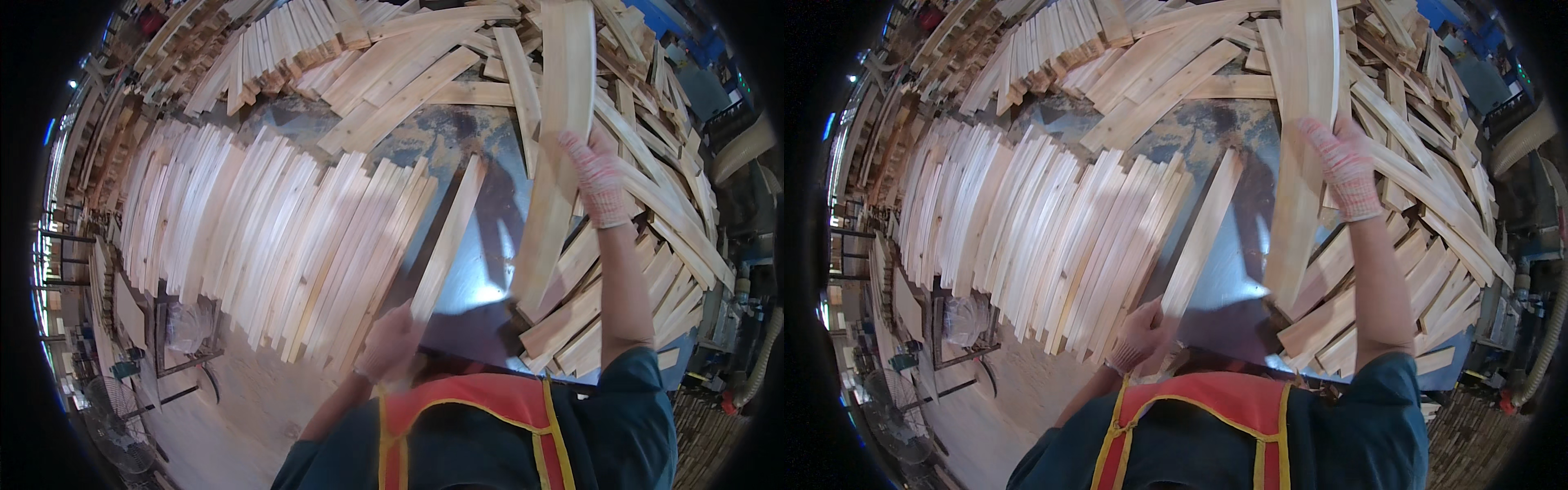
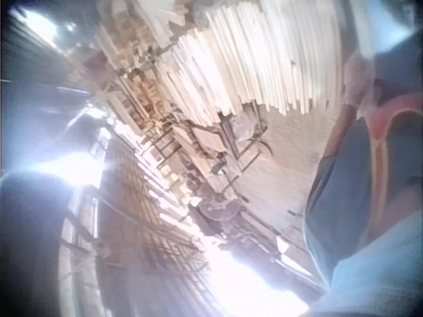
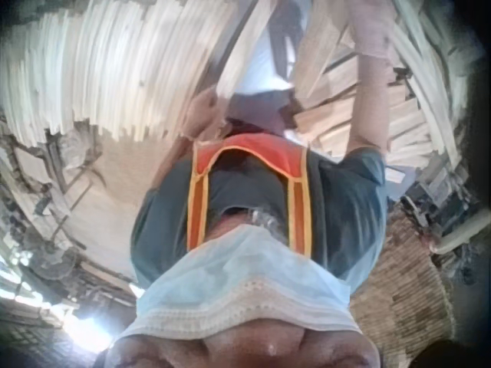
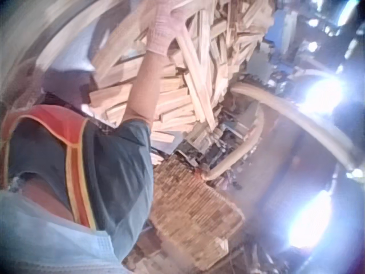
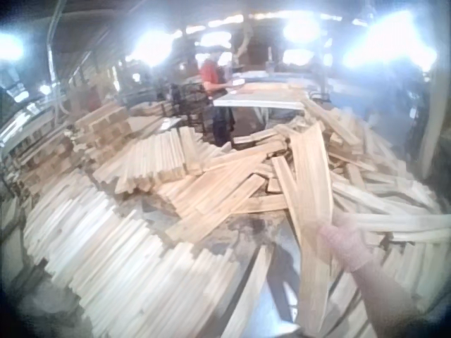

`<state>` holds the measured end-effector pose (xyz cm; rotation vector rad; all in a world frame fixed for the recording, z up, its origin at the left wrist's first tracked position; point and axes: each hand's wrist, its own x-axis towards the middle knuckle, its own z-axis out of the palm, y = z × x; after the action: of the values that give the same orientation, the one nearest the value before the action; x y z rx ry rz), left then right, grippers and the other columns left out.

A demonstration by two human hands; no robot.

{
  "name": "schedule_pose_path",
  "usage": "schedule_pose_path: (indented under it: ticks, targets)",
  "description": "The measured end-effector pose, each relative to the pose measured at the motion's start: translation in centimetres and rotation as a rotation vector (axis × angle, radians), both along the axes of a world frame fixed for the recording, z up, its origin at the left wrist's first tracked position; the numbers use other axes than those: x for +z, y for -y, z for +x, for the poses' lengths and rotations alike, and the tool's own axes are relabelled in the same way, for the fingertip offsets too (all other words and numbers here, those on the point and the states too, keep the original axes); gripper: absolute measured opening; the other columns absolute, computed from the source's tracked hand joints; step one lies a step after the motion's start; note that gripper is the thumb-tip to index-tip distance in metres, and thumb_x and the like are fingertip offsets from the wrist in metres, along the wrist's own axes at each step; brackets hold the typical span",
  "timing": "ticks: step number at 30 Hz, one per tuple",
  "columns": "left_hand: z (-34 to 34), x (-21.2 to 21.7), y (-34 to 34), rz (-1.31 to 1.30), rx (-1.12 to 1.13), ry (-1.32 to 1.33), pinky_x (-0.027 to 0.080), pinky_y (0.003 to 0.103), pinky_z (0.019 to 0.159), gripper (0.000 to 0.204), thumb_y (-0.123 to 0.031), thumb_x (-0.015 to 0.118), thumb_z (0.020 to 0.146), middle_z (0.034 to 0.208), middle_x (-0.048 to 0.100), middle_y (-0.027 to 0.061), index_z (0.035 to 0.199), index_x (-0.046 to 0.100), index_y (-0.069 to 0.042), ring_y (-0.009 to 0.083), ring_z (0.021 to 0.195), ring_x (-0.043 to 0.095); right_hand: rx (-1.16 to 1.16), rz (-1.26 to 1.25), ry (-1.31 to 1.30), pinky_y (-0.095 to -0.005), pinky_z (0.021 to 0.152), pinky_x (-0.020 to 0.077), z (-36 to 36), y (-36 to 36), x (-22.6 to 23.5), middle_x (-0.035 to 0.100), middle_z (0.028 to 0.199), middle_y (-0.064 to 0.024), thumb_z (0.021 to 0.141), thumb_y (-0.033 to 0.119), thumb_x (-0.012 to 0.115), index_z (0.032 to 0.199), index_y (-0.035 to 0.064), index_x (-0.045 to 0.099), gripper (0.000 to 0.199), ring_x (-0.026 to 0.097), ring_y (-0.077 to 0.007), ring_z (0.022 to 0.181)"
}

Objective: The person repeatedly picks up thin wooden planks from a large pile on a metal table and stacks them neatly on the left side. The person handles the planks by hand, aligning them into a growing stack throughout the clip.

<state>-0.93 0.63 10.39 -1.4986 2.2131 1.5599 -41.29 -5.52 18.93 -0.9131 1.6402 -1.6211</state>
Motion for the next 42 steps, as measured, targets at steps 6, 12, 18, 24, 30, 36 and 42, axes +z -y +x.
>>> schedule_pose_path:
  ticks: [6,12,18,24,30,36,42]
  targets:
    - [5.5,0.3,-4.1,-0.154,0.05,0.24,0.052,0.053,0.097,0.052,-0.031,0.063,0.095,0.124,0.066,0.022,0.139,0.061,-0.004,0.0454,0.117,0.063,-0.033,0.584,-0.361,-0.047,0.08,0.0585,10.5,-6.5,-23.6,0.075,0.101,-0.0224,0.098,0.047,0.071,0.117,-0.0015,0.065,0.052,0.073,-0.0378,0.094]
    - [7.1,-6.8,-4.2,-1.031,-0.189,0.285,0.041,0.059,0.115,0.065,-0.04,0.065,0.094,0.145,0.056,0.0223,0.145,0.056,-0.002,0.0417,0.14,0.05,0.51,0.57,0.242,-0.0383,0.079,0.0561,22.8,-5.3,-18.0,0.066,0.089,-0.0134,0.092,0.052,0.072,0.117,-0.0029,0.068,0.061,0.063,-0.0199,0.083]
    - [7.4,-10.2,-1.9,-1.103,-0.231,0.357,0.034,0.06,0.119,0.076,-0.032,0.074,0.082,0.152,0.046,0.0167,0.151,0.05,-0.01,0.0405,0.145,0.041,0.151,0.379,-0.832,-0.0509,0.094,0.0537,5.3,-2.4,-9.1,0.073,0.109,-0.0259,0.082,0.035,0.068,0.115,0.0081,0.072,0.043,0.069,-0.0442,0.104]
    - [4.7,-5.9,-1.4,-1.187,-0.256,0.296,0.042,0.057,0.11,0.049,-0.03,0.066,0.089,0.135,0.055,0.0138,0.135,0.06,-0.013,0.0385,0.13,0.051,-0.089,0.878,-1.316,-0.0474,0.125,0.0365,-19.7,-4.9,-6.1,0.05,0.159,-0.0207,0.074,0.06,0.082,0.16,0.0066,0.042,0.109,0.045,-0.039,0.149]
    - [4.6,-7.8,-1.2,-1.175,-0.156,0.243,0.044,0.055,0.104,0.044,-0.02,0.068,0.087,0.129,0.056,0.0126,0.13,0.061,-0.014,0.0381,0.124,0.053,0.283,1.186,-1.285,-0.0506,0.112,0.0471,-23.3,-9.2,-5.5,0.062,0.138,-0.0202,0.074,0.038,0.083,0.153,0.0109,0.047,0.091,0.058,-0.0419,0.131]
    - [2.8,-5.3,-0.3,-1.163,-0.162,0.225,0.047,0.05,0.084,0.032,-0.009,0.067,0.085,0.107,0.057,0.0116,0.116,0.06,-0.014,0.0366,0.098,0.057,0.357,0.716,-1.348,-0.0488,0.107,0.0492,-15.7,1.4,-6.6,0.064,0.126,-0.0214,0.073,0.035,0.08,0.154,0.0115,0.047,0.09,0.061,-0.0417,0.122]
    - [3.4,-5.1,0.5,-1.101,-0.145,0.165,0.051,0.052,0.092,0.041,-0.012,0.07,0.077,0.116,0.061,0.0166,0.118,0.066,-0.009,0.0403,0.109,0.061,0.414,0.619,-1.344,-0.0478,0.106,0.0507,-11.0,8.7,-13.0,0.064,0.133,-0.0245,0.073,0.029,0.079,0.158,0.0118,0.044,0.093,0.062,-0.0419,0.124]
